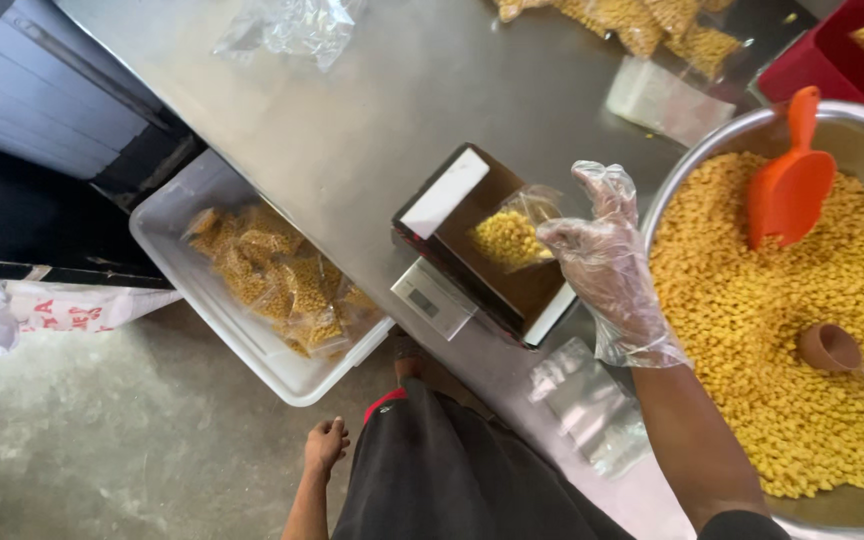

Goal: The person scoops yellow puffed corn snacks from a large metal bowl using a red scoop and fills small clear plastic bags. The filled bags are placed on a digital scale, then moved into a white plastic bin. The process is repeated continuously throughout the clip.

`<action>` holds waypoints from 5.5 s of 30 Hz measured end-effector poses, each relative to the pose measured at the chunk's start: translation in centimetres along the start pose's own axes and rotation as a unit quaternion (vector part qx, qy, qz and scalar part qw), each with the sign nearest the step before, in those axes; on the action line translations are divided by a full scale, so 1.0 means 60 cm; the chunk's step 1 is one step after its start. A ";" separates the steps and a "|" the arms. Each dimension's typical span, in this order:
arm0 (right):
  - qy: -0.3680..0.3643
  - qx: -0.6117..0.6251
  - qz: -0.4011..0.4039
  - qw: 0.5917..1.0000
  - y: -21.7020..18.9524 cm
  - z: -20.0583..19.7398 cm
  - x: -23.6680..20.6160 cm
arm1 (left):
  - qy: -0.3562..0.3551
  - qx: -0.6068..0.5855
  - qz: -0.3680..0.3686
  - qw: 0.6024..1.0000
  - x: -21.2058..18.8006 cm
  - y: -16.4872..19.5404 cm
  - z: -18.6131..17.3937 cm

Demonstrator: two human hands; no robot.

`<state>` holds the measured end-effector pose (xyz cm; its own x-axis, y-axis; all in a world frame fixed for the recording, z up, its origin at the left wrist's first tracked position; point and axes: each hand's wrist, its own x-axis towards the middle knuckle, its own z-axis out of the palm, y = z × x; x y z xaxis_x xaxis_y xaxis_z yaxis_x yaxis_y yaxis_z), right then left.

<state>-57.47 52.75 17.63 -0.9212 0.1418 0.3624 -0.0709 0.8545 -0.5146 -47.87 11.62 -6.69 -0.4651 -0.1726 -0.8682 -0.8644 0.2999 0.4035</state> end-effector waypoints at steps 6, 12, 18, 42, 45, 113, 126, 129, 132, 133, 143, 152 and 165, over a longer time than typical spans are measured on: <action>-0.035 -0.105 0.031 0.993 0.053 0.081 -0.010 | -0.010 0.000 0.004 1.000 0.058 0.025 -0.025; -0.044 -0.141 0.072 0.986 0.073 0.088 -0.006 | -0.046 0.019 0.031 0.998 0.095 0.071 -0.013; -0.030 -0.075 0.134 0.988 0.050 0.067 0.006 | -0.058 0.068 0.065 0.994 0.111 0.118 0.000; 0.230 0.158 0.178 0.944 0.001 0.081 -0.246 | 0.038 0.242 0.113 0.963 0.098 0.127 -0.027; 0.246 0.172 0.176 0.937 -0.004 0.080 -0.237 | 0.083 0.196 0.390 0.896 0.100 0.121 -0.010; 0.119 0.556 0.178 0.803 -0.188 -0.056 -0.118 | -0.256 0.058 0.652 0.711 -0.366 0.472 0.027; 0.057 0.387 0.102 0.914 -0.236 -0.112 -0.050 | -0.110 0.098 0.787 0.599 -0.424 0.515 -0.026; 0.047 0.350 0.116 0.928 -0.250 -0.117 -0.041 | -0.110 0.092 0.774 0.617 -0.429 0.511 -0.034; 0.037 0.329 0.043 0.943 -0.259 -0.110 -0.030 | -0.183 0.069 0.760 0.620 -0.437 0.512 -0.046; 0.032 0.323 0.003 0.946 -0.260 -0.107 -0.026 | -0.152 0.088 0.770 0.613 -0.440 0.511 -0.049; -0.035 0.341 -0.039 0.939 -0.242 -0.083 -0.008 | -0.088 0.136 0.774 0.612 -0.419 0.497 -0.057; -0.050 0.372 0.028 0.926 -0.198 -0.120 -0.053 | -0.091 0.172 0.790 0.582 -0.432 0.485 0.001; 0.005 0.290 0.038 0.956 -0.092 -0.244 -0.175 | -0.151 0.147 0.789 0.577 -0.509 0.426 0.159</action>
<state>-41.82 53.83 28.03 -0.9284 0.2008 0.3127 -0.2063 0.4216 -0.8830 -53.96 33.51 27.37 -0.5354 0.6917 0.4846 0.6809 0.0141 0.7322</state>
